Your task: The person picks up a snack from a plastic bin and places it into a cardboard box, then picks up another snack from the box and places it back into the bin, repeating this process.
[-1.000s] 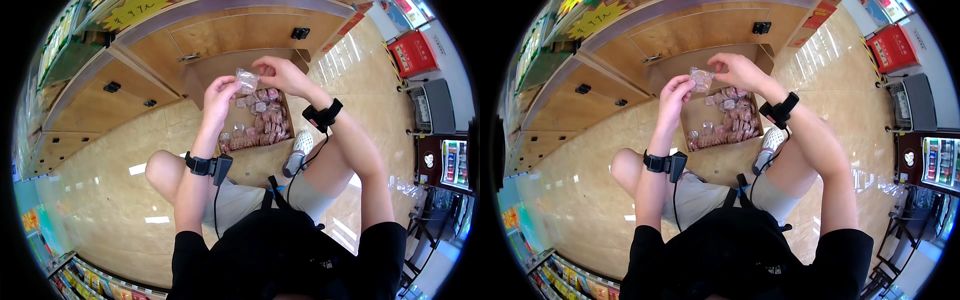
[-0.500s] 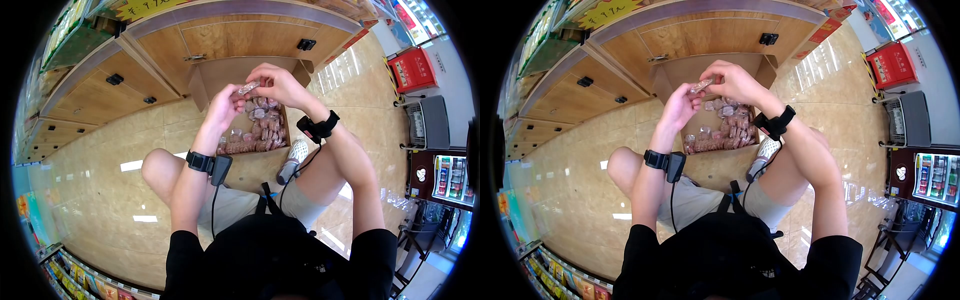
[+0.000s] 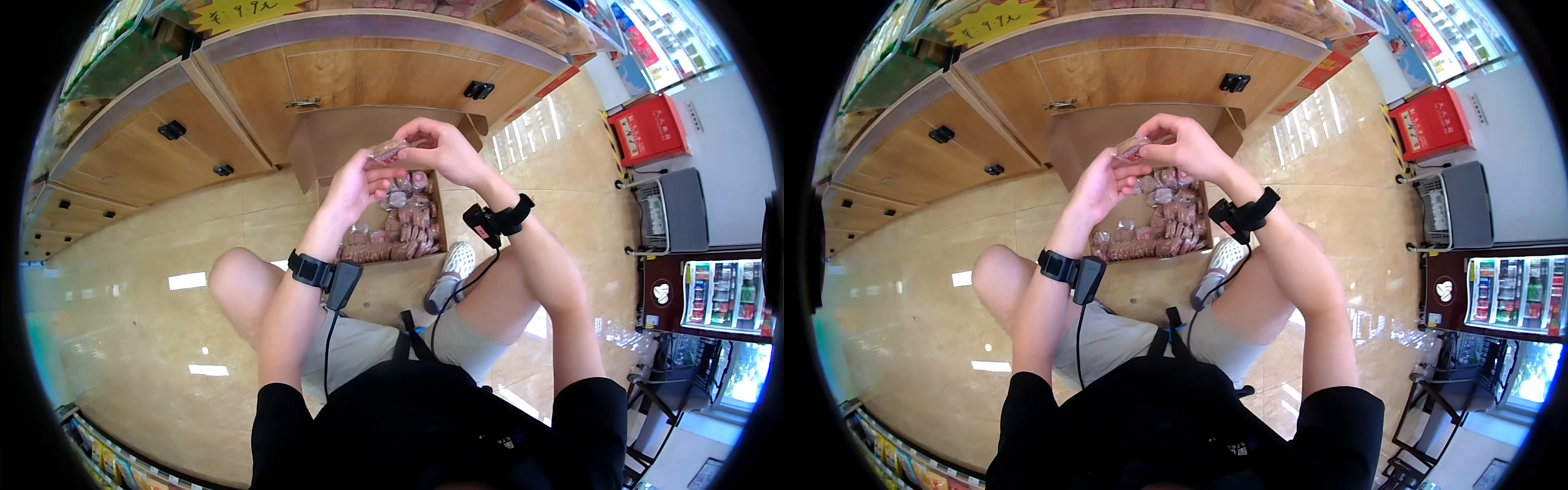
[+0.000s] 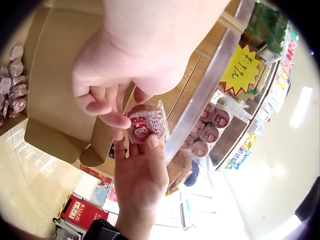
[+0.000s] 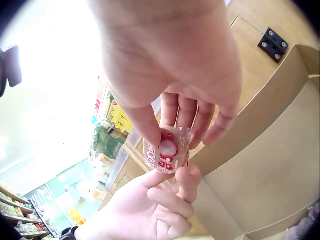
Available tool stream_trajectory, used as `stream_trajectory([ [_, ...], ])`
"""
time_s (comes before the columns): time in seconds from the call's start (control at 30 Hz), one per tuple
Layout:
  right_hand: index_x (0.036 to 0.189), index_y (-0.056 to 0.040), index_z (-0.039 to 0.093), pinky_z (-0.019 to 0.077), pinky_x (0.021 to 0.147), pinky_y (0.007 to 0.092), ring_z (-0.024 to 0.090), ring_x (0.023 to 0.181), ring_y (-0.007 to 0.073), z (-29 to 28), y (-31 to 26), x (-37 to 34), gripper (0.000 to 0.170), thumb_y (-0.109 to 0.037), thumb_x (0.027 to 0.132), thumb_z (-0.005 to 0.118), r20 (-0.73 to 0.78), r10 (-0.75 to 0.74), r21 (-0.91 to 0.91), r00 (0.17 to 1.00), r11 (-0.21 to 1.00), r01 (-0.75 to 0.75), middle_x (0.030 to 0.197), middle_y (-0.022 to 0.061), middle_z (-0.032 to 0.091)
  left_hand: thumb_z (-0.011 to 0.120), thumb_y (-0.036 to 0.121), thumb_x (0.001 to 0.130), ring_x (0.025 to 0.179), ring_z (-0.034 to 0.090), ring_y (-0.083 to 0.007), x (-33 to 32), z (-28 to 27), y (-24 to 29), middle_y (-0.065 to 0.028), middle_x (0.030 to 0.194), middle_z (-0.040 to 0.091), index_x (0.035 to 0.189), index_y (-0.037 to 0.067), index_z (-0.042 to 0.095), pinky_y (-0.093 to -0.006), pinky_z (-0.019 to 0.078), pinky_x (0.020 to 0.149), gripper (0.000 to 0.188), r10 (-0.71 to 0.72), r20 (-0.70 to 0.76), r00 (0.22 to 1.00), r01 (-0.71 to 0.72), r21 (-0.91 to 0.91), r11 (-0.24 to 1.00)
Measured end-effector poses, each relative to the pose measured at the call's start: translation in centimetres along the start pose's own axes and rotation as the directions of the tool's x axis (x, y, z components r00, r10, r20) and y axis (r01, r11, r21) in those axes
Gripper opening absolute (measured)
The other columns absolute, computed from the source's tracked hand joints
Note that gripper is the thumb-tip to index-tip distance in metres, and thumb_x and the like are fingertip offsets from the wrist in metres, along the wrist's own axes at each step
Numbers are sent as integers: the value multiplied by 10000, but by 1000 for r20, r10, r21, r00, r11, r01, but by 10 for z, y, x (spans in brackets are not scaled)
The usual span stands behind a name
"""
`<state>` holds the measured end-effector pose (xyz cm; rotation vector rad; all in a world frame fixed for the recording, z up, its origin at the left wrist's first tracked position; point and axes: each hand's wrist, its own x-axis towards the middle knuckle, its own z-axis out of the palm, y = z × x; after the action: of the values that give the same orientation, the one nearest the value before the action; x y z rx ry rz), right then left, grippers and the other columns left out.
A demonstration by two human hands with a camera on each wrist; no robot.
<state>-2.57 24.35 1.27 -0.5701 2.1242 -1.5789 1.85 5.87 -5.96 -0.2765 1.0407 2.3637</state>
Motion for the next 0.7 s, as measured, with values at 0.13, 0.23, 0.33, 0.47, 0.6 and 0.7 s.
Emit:
stream_trajectory([
  [0.13,1046,-10,595,459,781,236,574,855,88,-3,-4,-4,258,-101,817,670,-44,-5,-17,999,1000,4,948,39,624,421,406,923,652,537,-88,0,2,0,-136,935,675,1074,15,560,-212,408,586,441,25,-58,998,-21,72,997],
  [0.23,1023,17,607,467,789,250,584,858,106,-6,-5,-6,274,-120,800,688,-112,-12,8,994,1000,13,931,55,641,430,401,921,653,549,-86,-3,1,4,-136,936,680,1071,3,554,-205,416,581,442,47,-64,997,-41,96,995],
  [0.33,1020,28,600,470,802,255,597,865,116,-12,-9,-6,252,-93,810,668,-140,-23,14,990,1000,26,937,64,644,437,391,921,647,557,-84,-5,-1,9,-134,933,684,1063,-4,549,-204,425,570,434,100,-107,989,-86,131,988],
  [0.47,1031,29,590,472,811,259,604,871,123,-20,-30,-7,247,-80,818,652,-168,-39,-20,985,999,37,946,68,646,457,377,917,637,560,-81,-7,-1,13,-129,923,687,1061,-4,547,-206,429,560,417,130,-113,985,-118,104,988],
  [0.6,1047,30,581,473,813,263,607,865,128,-25,-53,-5,258,-80,822,645,-189,-72,-79,979,995,58,951,69,647,474,374,912,629,555,-74,-9,0,16,-115,913,687,1040,9,557,-205,426,558,395,154,-94,984,-146,90,985],
  [0.7,1065,26,570,463,843,258,595,908,119,-27,-77,-7,263,-68,831,645,-177,-27,-127,984,992,5,1006,68,638,496,379,903,614,546,-63,-12,0,18,-84,887,684,1002,28,576,-200,422,557,373,179,-89,980,-173,76,982],
])
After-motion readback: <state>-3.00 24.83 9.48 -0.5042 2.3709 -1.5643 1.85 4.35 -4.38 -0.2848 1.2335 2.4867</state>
